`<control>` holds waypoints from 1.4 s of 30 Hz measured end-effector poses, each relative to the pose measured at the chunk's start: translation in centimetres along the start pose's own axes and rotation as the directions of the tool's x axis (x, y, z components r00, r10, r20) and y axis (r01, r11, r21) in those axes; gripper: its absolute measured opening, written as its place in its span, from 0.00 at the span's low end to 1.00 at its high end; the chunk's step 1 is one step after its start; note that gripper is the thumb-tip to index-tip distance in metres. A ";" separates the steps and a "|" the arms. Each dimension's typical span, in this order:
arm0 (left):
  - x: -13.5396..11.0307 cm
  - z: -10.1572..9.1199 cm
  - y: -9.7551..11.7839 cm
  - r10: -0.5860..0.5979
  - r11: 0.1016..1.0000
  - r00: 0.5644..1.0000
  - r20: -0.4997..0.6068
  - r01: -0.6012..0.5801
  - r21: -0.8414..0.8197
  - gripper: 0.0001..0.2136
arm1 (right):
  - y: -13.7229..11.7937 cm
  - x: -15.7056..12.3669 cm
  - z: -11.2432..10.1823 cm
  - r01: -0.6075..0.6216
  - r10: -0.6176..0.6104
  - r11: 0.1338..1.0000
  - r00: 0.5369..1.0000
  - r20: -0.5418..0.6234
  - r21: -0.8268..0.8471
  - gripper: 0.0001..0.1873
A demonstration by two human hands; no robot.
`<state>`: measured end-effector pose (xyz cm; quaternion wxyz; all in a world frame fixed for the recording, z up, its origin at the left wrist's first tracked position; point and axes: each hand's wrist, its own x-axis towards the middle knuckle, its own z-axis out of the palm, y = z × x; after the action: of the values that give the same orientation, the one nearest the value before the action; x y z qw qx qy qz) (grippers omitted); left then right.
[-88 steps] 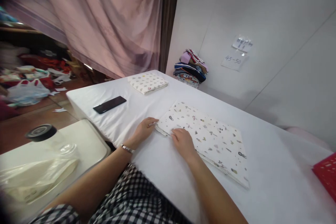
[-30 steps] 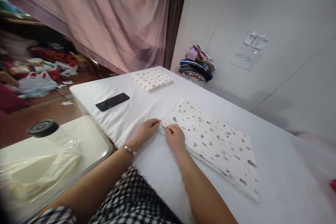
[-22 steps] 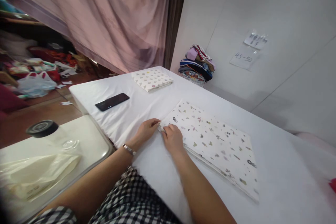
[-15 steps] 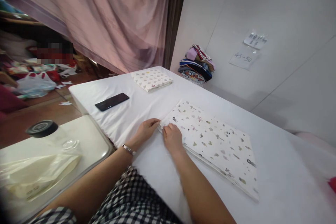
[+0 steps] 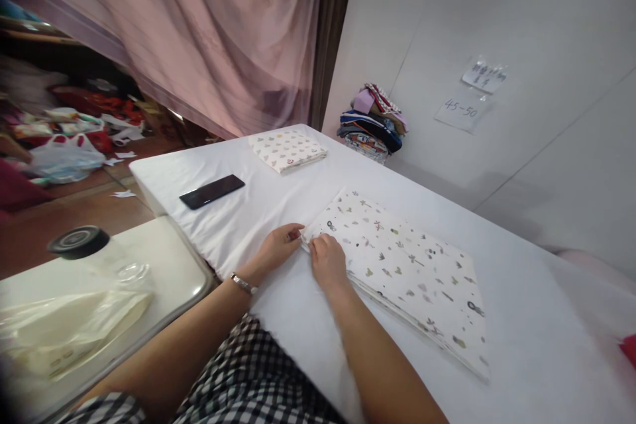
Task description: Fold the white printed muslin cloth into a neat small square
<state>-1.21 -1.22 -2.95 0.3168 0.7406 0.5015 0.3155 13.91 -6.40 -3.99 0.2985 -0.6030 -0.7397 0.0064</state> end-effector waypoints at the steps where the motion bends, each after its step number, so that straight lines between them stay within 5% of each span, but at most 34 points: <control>1: 0.0 0.0 0.0 0.002 1.000 1.000 0.001 -0.002 0.002 0.16 | 0.0 0.0 0.0 0.004 -0.004 1.000 1.000 -0.004 -0.001 0.11; 13: -0.3 -0.3 0.7 -0.062 0.997 0.998 -0.024 0.063 0.038 0.07 | 0.1 -0.2 0.0 -0.085 0.090 0.989 0.995 -0.038 0.118 0.11; 30: -0.2 0.5 0.6 0.042 0.976 0.996 -0.073 -0.025 0.217 0.05 | -0.2 -0.2 -0.2 -0.090 0.102 0.984 0.992 -0.069 0.157 0.12; 42: 0.2 0.4 0.4 -0.042 0.999 0.994 -0.103 0.044 0.019 0.03 | -0.1 -0.4 0.0 0.028 -0.027 0.999 0.999 -0.027 0.024 0.11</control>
<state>-0.59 -1.18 -2.86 0.2897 0.7159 0.5361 0.3410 13.85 -6.81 -4.11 0.3157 -0.5892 -0.7438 0.0033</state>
